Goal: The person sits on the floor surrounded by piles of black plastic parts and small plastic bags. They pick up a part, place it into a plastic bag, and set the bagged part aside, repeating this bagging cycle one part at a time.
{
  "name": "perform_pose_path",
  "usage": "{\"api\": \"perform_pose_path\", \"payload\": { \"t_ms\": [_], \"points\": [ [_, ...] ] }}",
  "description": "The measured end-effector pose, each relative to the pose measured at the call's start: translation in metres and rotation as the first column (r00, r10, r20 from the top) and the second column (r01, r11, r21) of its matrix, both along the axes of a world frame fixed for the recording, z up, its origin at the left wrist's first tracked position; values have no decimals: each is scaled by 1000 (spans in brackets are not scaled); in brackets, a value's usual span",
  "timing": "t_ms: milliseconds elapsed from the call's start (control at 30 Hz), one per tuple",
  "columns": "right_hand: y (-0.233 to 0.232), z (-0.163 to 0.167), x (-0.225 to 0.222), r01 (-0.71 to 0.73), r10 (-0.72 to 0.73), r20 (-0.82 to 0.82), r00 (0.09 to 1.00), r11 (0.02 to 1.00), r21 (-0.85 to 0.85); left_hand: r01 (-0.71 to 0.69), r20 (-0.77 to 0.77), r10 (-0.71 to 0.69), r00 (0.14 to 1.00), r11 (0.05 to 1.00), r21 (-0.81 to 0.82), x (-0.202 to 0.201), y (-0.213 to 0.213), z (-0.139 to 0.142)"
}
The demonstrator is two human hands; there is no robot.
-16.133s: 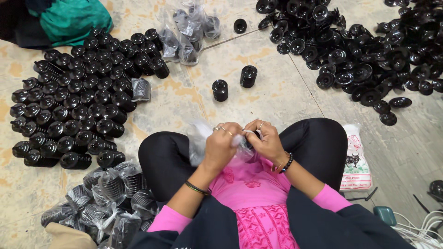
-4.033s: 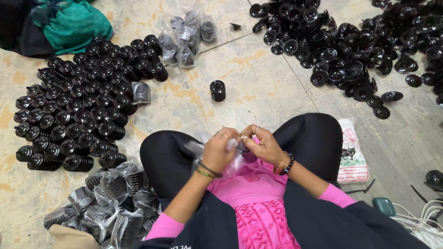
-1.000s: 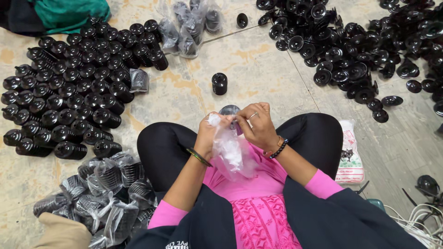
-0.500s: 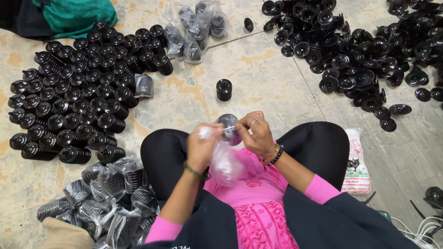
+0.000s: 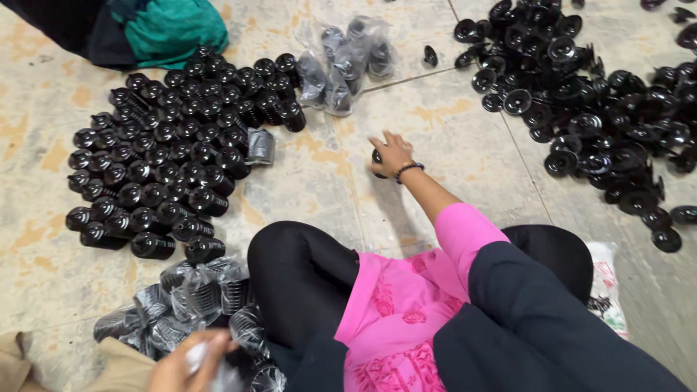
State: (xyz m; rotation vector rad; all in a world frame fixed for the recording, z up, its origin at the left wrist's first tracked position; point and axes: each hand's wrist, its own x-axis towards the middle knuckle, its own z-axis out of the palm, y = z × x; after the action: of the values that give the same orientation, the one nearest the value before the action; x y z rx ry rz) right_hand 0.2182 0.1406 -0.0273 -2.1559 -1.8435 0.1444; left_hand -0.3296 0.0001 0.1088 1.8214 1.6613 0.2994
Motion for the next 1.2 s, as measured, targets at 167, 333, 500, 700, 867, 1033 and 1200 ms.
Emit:
{"api": "perform_pose_path", "payload": {
  "t_ms": [167,333,500,700,867,1033,1200],
  "points": [
    [-71,-24,-13,3,-24,-70,997,957,-290,211,560,-152,814,977,-42,131,19,8],
    [-155,1,-18,-39,28,-244,969,998,-43,161,646,-225,730,974,157,296,48,-29],
    [-208,56,-31,143,208,-978,17,967,209,102,491,-270,828,934,342,379,32,-43],
    [-228,73,-44,350,67,-967,247,924,154,192,774,-216,595,974,124,374,25,-41],
    [-232,56,-39,333,21,-960,280,936,117,391,777,-157,609,912,-123,339,30,-57],
    [-233,50,-46,275,170,-928,-332,958,77,439,807,-151,571,887,-145,339,12,-65],
    [-266,69,-23,-42,160,-581,-798,947,318,700,828,276,489,443,-561,296,14,-65]
  ]
}}
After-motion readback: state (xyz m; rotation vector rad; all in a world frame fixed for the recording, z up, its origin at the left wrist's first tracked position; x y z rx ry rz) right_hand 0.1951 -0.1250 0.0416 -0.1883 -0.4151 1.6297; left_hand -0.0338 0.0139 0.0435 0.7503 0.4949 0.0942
